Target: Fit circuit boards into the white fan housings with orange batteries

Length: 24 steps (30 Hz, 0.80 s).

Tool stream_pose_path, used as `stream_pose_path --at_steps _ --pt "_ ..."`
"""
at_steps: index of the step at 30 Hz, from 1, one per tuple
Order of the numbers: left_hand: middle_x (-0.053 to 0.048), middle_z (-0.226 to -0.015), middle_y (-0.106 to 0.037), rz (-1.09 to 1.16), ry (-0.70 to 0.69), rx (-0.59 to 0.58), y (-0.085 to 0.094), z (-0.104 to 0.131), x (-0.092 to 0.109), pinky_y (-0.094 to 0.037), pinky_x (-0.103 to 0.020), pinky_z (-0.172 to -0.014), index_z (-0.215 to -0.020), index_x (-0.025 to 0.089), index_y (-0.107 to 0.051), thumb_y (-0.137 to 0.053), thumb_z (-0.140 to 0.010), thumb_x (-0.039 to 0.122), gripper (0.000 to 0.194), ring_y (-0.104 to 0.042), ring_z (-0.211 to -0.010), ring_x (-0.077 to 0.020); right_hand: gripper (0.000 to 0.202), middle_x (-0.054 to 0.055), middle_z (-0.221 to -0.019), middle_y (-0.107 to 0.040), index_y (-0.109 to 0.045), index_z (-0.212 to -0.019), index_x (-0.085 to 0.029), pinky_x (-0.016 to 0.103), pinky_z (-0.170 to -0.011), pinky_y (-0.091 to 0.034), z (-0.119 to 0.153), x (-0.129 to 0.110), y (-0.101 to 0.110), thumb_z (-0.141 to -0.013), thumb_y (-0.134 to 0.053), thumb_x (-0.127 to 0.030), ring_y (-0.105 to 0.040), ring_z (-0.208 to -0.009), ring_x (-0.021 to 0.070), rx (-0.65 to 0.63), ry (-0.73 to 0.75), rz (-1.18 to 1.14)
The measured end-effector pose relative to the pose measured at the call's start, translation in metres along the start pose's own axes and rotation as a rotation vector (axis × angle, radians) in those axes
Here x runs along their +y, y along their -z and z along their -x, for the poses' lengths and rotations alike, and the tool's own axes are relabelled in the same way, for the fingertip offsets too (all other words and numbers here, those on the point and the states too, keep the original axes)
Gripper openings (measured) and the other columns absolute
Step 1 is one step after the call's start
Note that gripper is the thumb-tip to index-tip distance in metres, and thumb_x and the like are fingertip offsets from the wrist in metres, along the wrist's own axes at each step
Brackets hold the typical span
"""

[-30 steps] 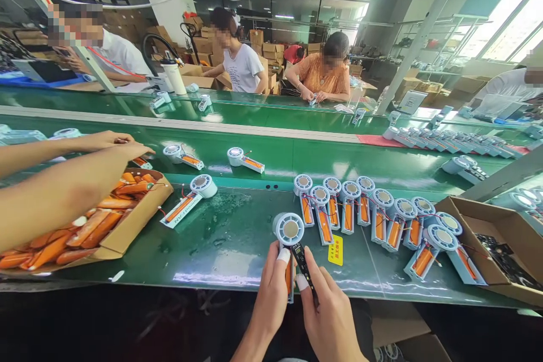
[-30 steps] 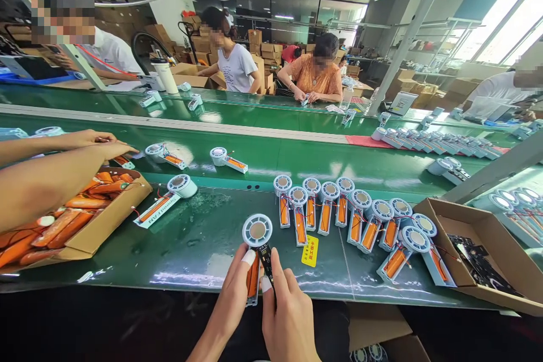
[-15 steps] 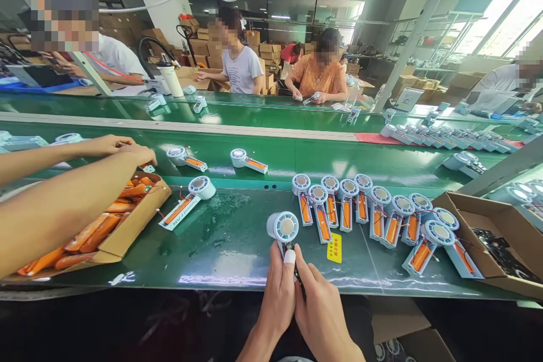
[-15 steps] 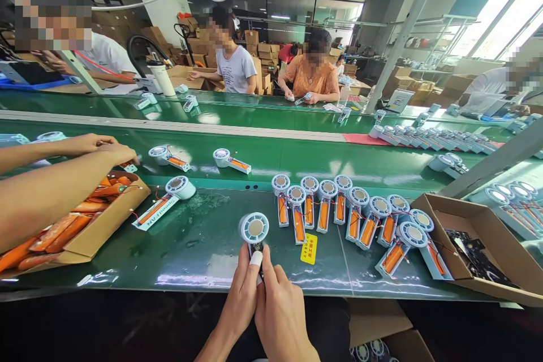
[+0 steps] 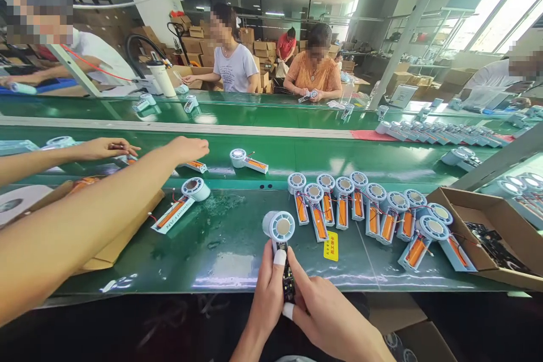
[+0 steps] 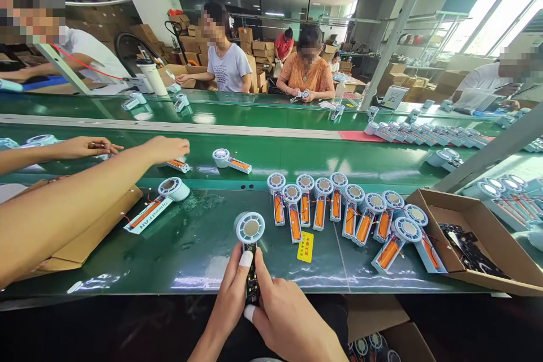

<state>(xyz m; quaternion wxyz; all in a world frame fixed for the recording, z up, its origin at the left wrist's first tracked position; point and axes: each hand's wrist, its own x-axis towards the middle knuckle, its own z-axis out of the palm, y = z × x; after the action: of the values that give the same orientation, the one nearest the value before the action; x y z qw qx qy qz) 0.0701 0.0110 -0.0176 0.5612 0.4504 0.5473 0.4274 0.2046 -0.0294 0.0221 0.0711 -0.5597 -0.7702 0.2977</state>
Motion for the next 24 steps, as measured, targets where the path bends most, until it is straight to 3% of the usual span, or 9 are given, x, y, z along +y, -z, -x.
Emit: stream_pose_path --at_steps 3,8,13,19,22,24 --pt "-0.005 -0.149 -0.054 0.008 0.044 -0.021 0.003 -0.002 0.0 -0.037 -0.034 -0.116 -0.136 0.026 -0.055 -0.045 -0.098 0.05 0.046 -0.043 -0.143 -0.0231 0.083 0.012 -0.093 -0.073 0.0 -0.161 -0.011 0.033 -0.071 -0.049 -0.006 0.004 -0.005 -0.09 -0.042 -0.012 -0.068 -0.08 0.0275 0.002 0.003 0.001" --pt "-0.01 -0.128 -0.068 0.117 0.155 0.129 0.002 -0.004 -0.006 -0.053 -0.034 -0.097 -0.125 0.023 -0.063 -0.062 -0.087 0.058 0.052 -0.061 -0.122 -0.0279 0.083 0.006 -0.095 -0.071 -0.011 -0.162 -0.02 0.03 -0.071 -0.048 -0.012 0.014 -0.019 -0.089 -0.052 -0.017 -0.065 -0.075 0.0215 0.15 0.07 -0.189" --pt "-0.009 -0.103 -0.074 0.338 0.185 -0.006 -0.007 -0.001 0.011 -0.057 -0.032 -0.078 -0.118 0.017 -0.066 -0.067 -0.078 0.067 0.064 -0.071 -0.09 -0.0242 0.075 0.002 -0.091 -0.068 -0.011 -0.161 -0.024 0.024 -0.058 -0.042 -0.01 0.018 -0.031 -0.096 -0.048 -0.029 -0.055 -0.061 0.0151 0.276 0.087 -0.542" --pt "-0.009 -0.106 -0.073 0.432 0.272 0.014 -0.012 0.0 0.019 -0.055 -0.033 -0.078 -0.12 0.018 -0.065 -0.075 -0.069 0.066 0.07 -0.07 -0.09 -0.0247 0.068 -0.001 -0.082 -0.059 -0.031 -0.155 -0.026 0.024 -0.063 -0.042 -0.014 0.009 -0.035 -0.095 -0.057 -0.043 -0.051 -0.068 0.0142 0.322 0.082 -0.992" --pt "-0.009 -0.101 -0.073 0.346 0.242 0.008 -0.012 -0.002 0.016 -0.054 -0.035 -0.079 -0.118 0.016 -0.065 -0.067 -0.075 0.067 0.066 -0.069 -0.091 -0.0256 0.066 -0.002 -0.079 -0.056 -0.039 -0.152 -0.023 0.023 -0.063 -0.041 -0.016 0.004 -0.033 -0.094 -0.058 -0.049 -0.047 -0.067 0.0129 0.348 0.067 -1.056" --pt "-0.009 -0.099 -0.073 0.145 0.197 0.007 -0.009 -0.005 0.016 -0.053 -0.035 -0.08 -0.112 0.017 -0.066 -0.056 -0.083 0.067 0.059 -0.068 -0.091 -0.0261 0.066 -0.004 -0.072 -0.051 -0.041 -0.152 -0.021 0.021 -0.057 -0.036 -0.016 0.004 -0.03 -0.094 -0.057 -0.049 -0.04 -0.061 0.0109 0.33 0.039 -1.058"
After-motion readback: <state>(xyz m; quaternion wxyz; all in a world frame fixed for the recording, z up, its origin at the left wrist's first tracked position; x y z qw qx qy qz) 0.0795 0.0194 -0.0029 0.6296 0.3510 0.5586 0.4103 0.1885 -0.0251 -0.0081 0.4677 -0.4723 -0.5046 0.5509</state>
